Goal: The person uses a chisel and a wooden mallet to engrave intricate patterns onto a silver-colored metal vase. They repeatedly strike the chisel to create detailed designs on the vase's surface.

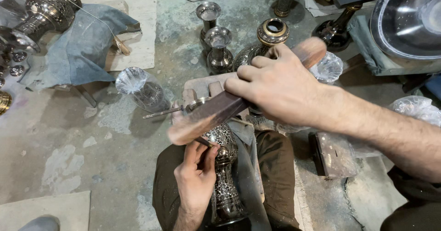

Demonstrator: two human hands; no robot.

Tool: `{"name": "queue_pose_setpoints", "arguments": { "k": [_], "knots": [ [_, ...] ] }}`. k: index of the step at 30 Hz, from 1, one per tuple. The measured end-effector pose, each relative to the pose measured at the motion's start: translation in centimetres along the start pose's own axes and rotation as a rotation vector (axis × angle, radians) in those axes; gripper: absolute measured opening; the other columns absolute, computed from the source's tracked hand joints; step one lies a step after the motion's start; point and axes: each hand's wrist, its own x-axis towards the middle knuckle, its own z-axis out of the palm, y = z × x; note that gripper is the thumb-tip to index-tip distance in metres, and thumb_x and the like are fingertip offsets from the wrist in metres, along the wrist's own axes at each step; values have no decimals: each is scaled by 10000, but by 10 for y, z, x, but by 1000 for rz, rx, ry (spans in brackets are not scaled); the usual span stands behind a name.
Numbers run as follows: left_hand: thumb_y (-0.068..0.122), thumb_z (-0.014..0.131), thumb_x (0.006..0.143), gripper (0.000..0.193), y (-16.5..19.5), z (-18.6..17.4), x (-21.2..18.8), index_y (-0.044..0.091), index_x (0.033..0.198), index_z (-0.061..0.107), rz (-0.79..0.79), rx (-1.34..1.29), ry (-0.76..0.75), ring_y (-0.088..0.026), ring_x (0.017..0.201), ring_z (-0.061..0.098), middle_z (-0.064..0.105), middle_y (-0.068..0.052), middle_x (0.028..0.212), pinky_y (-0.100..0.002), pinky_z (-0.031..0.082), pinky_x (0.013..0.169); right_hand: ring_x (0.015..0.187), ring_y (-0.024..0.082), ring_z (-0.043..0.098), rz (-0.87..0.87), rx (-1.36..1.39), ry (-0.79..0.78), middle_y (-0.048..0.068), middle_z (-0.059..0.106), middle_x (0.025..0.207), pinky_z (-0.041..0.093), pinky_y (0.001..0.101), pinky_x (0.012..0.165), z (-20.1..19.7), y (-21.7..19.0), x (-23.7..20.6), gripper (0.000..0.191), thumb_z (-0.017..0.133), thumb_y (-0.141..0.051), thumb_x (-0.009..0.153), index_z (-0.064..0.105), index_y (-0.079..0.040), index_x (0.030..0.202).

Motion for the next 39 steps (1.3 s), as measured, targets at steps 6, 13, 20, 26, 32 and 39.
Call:
{"name": "queue_pose_setpoints", "arguments": {
  "k": [6,13,20,26,32,39],
  "knots": [
    [67,696,953,346,4,-1,1,-1,1269,574,-30,-24,10,-162,917,814,816,-121,1040,-249,656,667,865,247,717,2,-21,-2,49,695,914,553,540,750,2,5,5,372,724,-187,844,572,-176,1183],
    [78,735,931,354,1,2,-3,-5,1245,595,-31,-60,54,-182,934,811,807,-148,1037,-277,671,696,898,243,713,36,138,-48,60,700,1007,551,515,740,7,8,6,390,730,-192,835,580,-150,1193],
    [93,711,937,321,-1,1,-2,-10,1221,602,-34,-14,23,-178,924,816,813,-143,1042,-272,673,686,896,269,711,13,98,-32,62,695,972,545,522,711,5,5,6,427,735,-202,793,580,-150,1187],
    [85,677,970,288,1,0,2,-5,1230,592,-72,-62,-18,-179,967,817,815,-118,1061,-269,682,698,851,239,708,31,110,-10,51,683,934,566,498,702,2,8,9,366,709,-195,854,569,-161,1191],
    [75,717,927,347,-2,1,-2,-1,1246,602,-58,-32,19,-194,972,807,806,-145,1072,-269,684,703,850,253,705,24,184,45,54,670,913,568,478,696,-4,6,4,351,718,-163,829,562,-130,1141],
    [53,735,919,330,-5,3,-4,-7,1216,606,-41,-54,50,-187,969,812,810,-151,1055,-271,680,731,827,273,714,-14,-23,65,46,680,878,562,504,695,-5,0,5,438,732,-166,762,589,-175,1176]
  ]
}}
